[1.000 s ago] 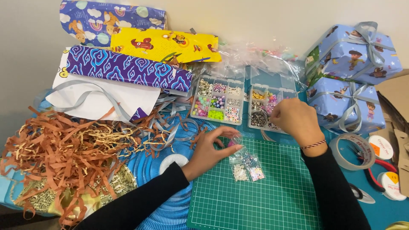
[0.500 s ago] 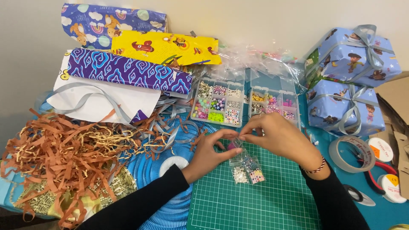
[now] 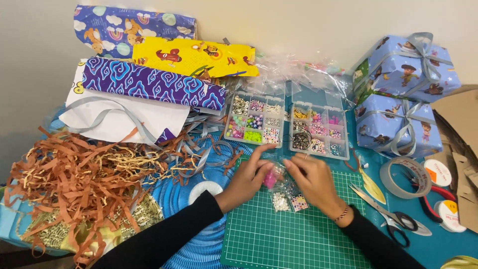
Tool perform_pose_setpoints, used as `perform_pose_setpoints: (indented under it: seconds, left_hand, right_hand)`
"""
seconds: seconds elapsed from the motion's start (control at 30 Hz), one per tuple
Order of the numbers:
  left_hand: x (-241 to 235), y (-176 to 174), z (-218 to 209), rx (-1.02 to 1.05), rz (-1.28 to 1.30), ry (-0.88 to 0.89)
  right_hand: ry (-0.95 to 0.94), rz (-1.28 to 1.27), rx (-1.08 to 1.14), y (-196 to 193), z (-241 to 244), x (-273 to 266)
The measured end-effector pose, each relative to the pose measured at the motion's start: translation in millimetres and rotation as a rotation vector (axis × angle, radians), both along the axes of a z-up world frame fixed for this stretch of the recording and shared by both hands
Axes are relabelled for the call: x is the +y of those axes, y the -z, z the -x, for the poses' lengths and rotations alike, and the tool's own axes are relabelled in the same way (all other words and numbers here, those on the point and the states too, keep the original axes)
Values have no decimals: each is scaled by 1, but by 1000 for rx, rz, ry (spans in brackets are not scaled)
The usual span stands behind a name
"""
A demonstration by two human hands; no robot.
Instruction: Picking small decorative beads from a storage container and sorting them into small plastic bags.
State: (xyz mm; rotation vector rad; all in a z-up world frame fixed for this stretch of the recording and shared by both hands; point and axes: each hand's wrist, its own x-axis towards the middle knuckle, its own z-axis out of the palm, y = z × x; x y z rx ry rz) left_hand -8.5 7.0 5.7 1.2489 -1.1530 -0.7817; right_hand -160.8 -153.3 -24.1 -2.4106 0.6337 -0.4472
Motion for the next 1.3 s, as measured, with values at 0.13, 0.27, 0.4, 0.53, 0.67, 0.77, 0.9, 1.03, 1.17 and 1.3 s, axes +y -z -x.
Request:
perform_pose_setpoints:
  seconds: [0.13,0.27,0.4,0.53,0.67,0.77,0.9,1.03,1.17,1.3]
  left_hand:
    - [-4,22,-1,-76,14,27]
    - [-7,28,-1,-56,42,8]
    - [-8,11,1,-75,16,32]
    - [-14,29,-3,-106,-9,22]
    - [-10,27,-3,-101,-42,12]
    - [-11,21,-6,-68,-67,29]
    - [-10,24,-6,-43,-93,50]
    - [-12,23,-7,-18,-86,45]
    - [-10,19,-6,14,-88,51]
    - [-8,8,-5,-15,-61,54]
  right_hand:
    - [-59,-74,-85,9,3,14]
    - [-114,-51,-247,4,-1,15]
    - [-48,-71,-345,-3,3,19]
    - [-84,-91,-339,5,3,16]
    - [-141,-127,-285,-7,-3,21]
    - [-168,-172,-287,-7,-4,17]
    - [-195,-252,-291,-5,-1,16]
    - [-191,-253,-285,-8,-1,17]
    - [-202,-245,-305,-6,1,17]
    - [-213,-248,-336,-5,3,16]
